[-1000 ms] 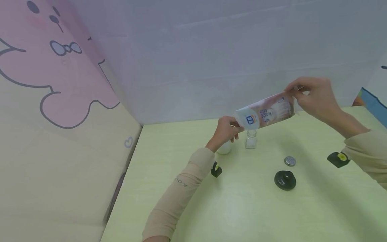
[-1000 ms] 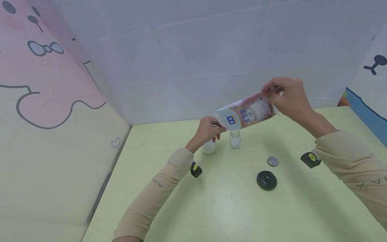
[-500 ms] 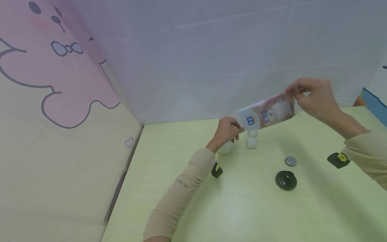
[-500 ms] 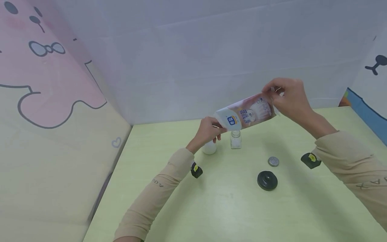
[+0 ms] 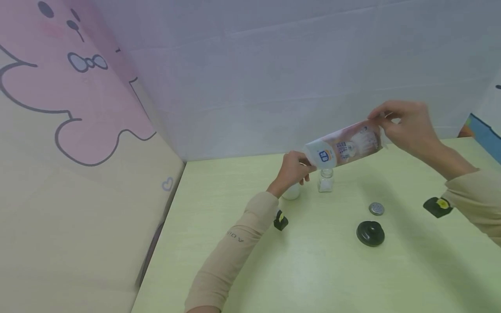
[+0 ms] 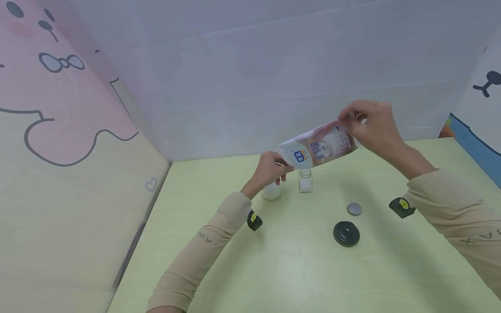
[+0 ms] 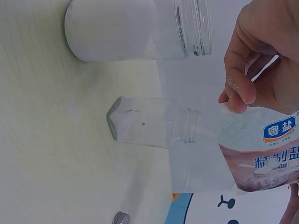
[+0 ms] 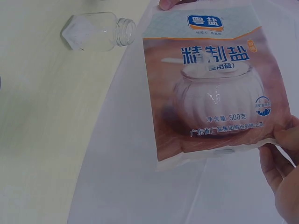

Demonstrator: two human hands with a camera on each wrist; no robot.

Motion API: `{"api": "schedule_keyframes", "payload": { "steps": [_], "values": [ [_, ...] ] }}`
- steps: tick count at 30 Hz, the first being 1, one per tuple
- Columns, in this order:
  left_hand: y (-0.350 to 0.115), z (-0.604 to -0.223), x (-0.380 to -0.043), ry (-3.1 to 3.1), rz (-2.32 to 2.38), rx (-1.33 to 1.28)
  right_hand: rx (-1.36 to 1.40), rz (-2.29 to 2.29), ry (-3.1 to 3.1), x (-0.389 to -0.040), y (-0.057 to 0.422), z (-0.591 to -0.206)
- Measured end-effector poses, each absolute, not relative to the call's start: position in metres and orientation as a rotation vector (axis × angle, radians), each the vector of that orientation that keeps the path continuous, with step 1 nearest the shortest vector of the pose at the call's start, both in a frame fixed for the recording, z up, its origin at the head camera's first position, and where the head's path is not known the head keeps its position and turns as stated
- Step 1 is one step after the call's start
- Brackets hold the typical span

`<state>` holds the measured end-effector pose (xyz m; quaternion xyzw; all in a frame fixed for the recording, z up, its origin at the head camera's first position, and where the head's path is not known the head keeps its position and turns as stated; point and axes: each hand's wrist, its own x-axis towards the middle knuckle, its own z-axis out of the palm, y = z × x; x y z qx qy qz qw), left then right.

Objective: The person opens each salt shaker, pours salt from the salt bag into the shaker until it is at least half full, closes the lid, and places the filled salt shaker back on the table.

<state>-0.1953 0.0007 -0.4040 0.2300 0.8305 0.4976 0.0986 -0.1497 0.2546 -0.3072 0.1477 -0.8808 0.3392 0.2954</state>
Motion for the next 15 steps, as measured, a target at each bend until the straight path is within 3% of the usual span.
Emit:
{"api": "schedule_keyframes", "payload": {
  "steps": [15],
  "values": [
    [0.0012,-0.4064,-0.1958,2.455,1.485,0.687,0.415,0.894,-2.342,-0.1476,0.2531,-0.306]
  ]
}}
